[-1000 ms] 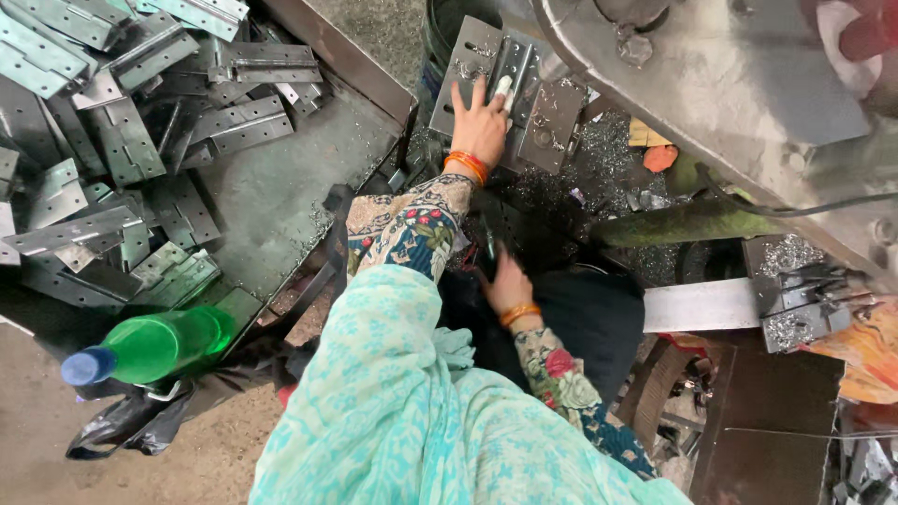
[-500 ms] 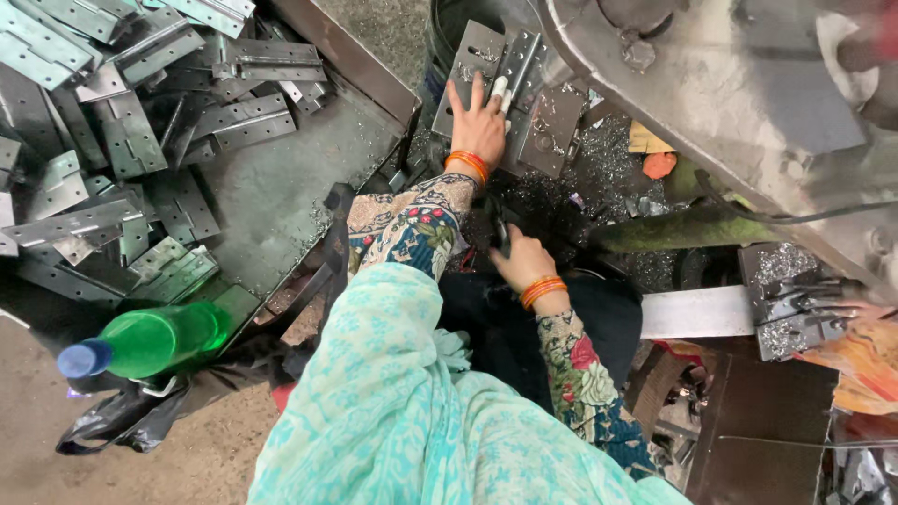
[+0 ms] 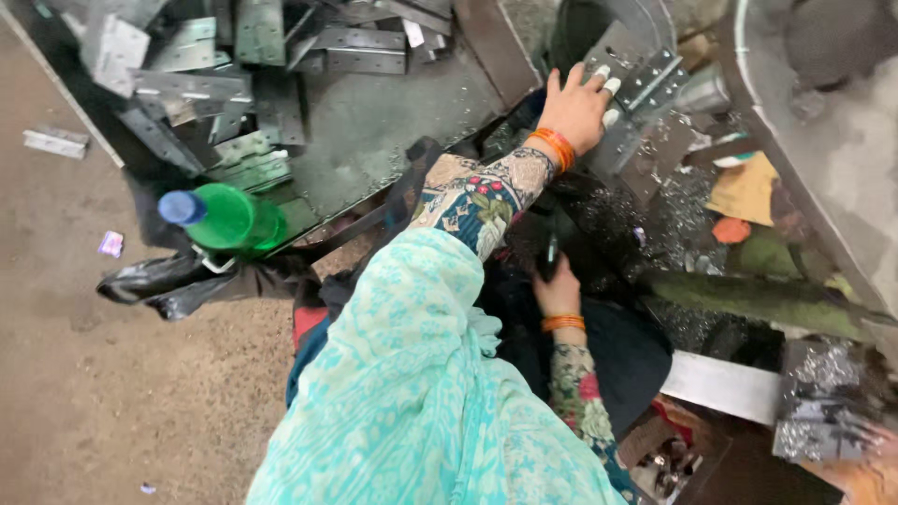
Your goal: The person repeatedly picks up metal brackets from a pile, places them into a punching machine, and operates the lever to punch holes. The processed brackets are then placed into a metal bin.
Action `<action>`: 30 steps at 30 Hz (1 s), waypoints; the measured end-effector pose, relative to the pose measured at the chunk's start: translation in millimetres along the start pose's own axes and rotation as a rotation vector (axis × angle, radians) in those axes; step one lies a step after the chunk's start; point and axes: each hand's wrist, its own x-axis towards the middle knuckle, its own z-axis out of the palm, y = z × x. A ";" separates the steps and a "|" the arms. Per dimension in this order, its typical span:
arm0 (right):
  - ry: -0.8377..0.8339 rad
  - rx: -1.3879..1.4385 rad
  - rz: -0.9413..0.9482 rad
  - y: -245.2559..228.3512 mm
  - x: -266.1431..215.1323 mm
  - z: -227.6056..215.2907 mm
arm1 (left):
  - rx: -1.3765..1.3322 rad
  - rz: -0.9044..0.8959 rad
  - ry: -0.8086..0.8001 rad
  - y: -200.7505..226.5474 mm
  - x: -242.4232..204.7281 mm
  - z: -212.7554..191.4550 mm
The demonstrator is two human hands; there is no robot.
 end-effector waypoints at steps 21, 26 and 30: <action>-0.275 -0.225 0.078 -79.7 41.8 -113.7 | 0.466 -0.327 0.127 -386.8 -50.8 18.3; -0.288 -0.210 0.090 -82.8 41.8 -114.2 | 0.474 -0.279 0.082 -382.9 -56.2 27.6; -0.288 -0.212 0.099 -91.2 40.3 -117.3 | 0.369 -0.245 0.073 -356.0 -95.4 36.0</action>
